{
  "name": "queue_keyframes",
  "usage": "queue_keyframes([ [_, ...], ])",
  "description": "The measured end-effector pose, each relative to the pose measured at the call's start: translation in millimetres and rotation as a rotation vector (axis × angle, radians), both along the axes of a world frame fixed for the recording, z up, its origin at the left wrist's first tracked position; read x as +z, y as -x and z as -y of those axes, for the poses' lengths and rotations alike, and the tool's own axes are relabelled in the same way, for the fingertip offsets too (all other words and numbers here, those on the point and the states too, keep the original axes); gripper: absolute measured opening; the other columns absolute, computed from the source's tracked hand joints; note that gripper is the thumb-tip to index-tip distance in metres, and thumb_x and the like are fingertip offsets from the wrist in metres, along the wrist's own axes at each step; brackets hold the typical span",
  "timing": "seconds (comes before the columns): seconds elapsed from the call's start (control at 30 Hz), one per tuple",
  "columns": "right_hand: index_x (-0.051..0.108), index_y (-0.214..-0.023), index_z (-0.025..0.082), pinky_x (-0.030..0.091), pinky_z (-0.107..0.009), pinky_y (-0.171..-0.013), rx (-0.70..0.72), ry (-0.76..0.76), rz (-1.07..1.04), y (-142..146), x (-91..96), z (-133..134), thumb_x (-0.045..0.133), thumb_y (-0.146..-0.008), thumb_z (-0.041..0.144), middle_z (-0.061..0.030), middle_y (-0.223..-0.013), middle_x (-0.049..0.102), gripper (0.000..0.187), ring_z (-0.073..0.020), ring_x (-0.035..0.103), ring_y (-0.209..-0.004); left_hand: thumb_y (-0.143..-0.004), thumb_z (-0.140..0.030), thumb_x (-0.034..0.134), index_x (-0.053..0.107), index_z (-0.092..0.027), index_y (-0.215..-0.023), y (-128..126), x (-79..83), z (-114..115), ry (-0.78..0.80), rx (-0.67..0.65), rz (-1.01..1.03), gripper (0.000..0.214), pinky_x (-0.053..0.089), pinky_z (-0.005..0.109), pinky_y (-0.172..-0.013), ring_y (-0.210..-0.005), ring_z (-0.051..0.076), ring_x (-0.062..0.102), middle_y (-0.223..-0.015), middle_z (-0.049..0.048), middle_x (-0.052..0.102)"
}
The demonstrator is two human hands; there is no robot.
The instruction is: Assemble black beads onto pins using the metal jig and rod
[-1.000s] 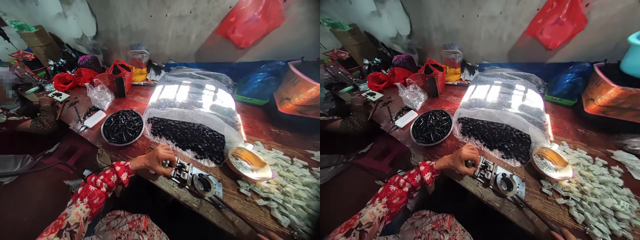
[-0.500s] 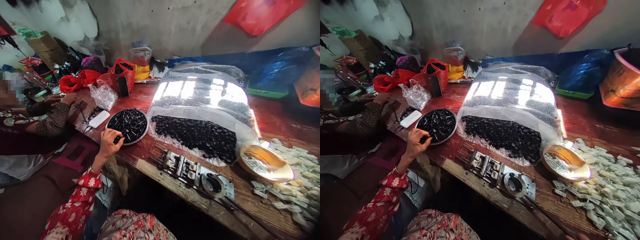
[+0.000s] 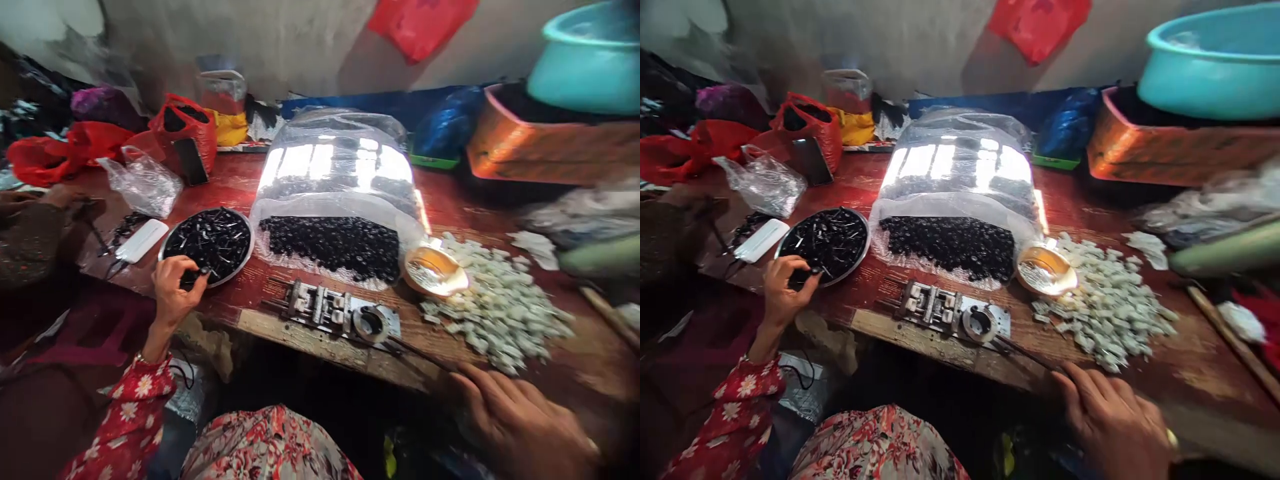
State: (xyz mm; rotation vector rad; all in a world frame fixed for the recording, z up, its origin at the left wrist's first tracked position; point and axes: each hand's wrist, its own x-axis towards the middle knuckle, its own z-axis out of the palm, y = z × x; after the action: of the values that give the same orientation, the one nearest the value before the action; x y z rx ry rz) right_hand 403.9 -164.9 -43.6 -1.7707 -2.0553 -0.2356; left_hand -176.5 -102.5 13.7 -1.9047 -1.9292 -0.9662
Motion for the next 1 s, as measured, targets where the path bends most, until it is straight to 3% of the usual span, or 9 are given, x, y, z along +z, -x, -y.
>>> queue_keyframes([
  [0.07, 0.074, -0.102, 0.03, 0.042, -0.046, -0.071, 0.065, -0.045, 0.143, 4, 2.7, -3, 0.043, -0.105, 0.049, -0.0089, -0.084, 0.078, 0.036, -0.0302, 0.066, -0.077, -0.089, -0.035, 0.071, 0.067, -0.025, -0.095, 3, -2.6, -3, 0.003, -0.033, -0.003, 0.013, 0.045, 0.045, -0.097, -0.102, 0.028, 0.064, -0.105, 0.0076, 0.071],
  [0.2, 0.073, -0.114, 0.019, 0.042, -0.046, -0.089, 0.054, -0.087, 0.24, 10, 4.1, -12, 0.047, -0.107, 0.043, -0.0101, -0.097, 0.08, 0.036, -0.03, 0.066, -0.09, -0.084, -0.031, 0.073, 0.07, -0.025, -0.092, 9, -9.1, -5, 0.026, -0.074, -0.054, 0.01, 0.045, 0.046, -0.099, -0.103, 0.028, 0.064, -0.105, 0.0051, 0.072],
  [0.37, 0.076, -0.113, 0.019, 0.042, -0.05, -0.101, 0.012, -0.101, 0.17, 13, -0.2, -26, 0.048, -0.107, 0.04, -0.0121, -0.103, 0.078, 0.035, -0.0311, 0.063, -0.099, -0.082, -0.03, 0.072, 0.073, -0.026, -0.084, 14, -8.9, -5, -0.009, -0.085, -0.124, 0.005, 0.045, 0.043, -0.096, -0.1, 0.027, 0.065, -0.108, 0.0033, 0.072],
  [0.53, 0.075, -0.12, 0.02, 0.038, -0.056, -0.113, 0.01, -0.101, 0.064, 24, -3.9, -43, 0.051, -0.106, 0.036, -0.0126, -0.108, 0.076, 0.033, -0.0308, 0.063, -0.105, -0.082, -0.04, 0.074, 0.071, -0.028, -0.088, 17, -5.0, -8, -0.017, -0.092, -0.092, 0.014, 0.047, 0.041, -0.096, -0.099, 0.027, 0.068, -0.099, 0.0013, 0.072],
  [0.73, 0.076, -0.116, 0.021, 0.042, -0.051, -0.107, 0.084, -0.075, 0.006, 44, 2.7, -61, 0.05, -0.107, 0.035, -0.0134, -0.11, 0.075, 0.03, -0.0311, 0.061, -0.108, -0.083, -0.053, 0.076, 0.064, -0.031, -0.093, 27, -6.1, -11, -0.083, 0.052, -0.003, 0.027, 0.05, 0.04, -0.091, -0.088, 0.025, 0.065, -0.092, -0.0043, 0.07],
  [0.83, 0.076, -0.113, 0.019, 0.045, -0.048, -0.1, 0.139, -0.047, -0.009, 56, 8.4, -67, 0.05, -0.108, 0.036, -0.0126, -0.105, 0.076, 0.031, -0.0304, 0.061, -0.101, -0.083, -0.053, 0.077, 0.066, -0.031, -0.093, 30, -8.2, -13, -0.063, 0.049, 0.017, 0.026, 0.051, 0.041, -0.091, -0.086, 0.025, 0.065, -0.089, -0.0052, 0.072],
  [1.0, 0.075, -0.113, 0.021, 0.049, -0.04, -0.088, 0.182, 0.013, -0.177, 78, 19.1, -79, 0.051, -0.108, 0.035, -0.0101, -0.104, 0.075, 0.029, -0.0265, 0.064, -0.096, -0.086, -0.05, 0.076, 0.072, -0.037, -0.109, 24, -9.9, -8, -0.043, 0.076, -0.003, 0.027, 0.053, 0.043, -0.095, -0.096, 0.027, 0.067, -0.102, -0.0024, 0.073],
])
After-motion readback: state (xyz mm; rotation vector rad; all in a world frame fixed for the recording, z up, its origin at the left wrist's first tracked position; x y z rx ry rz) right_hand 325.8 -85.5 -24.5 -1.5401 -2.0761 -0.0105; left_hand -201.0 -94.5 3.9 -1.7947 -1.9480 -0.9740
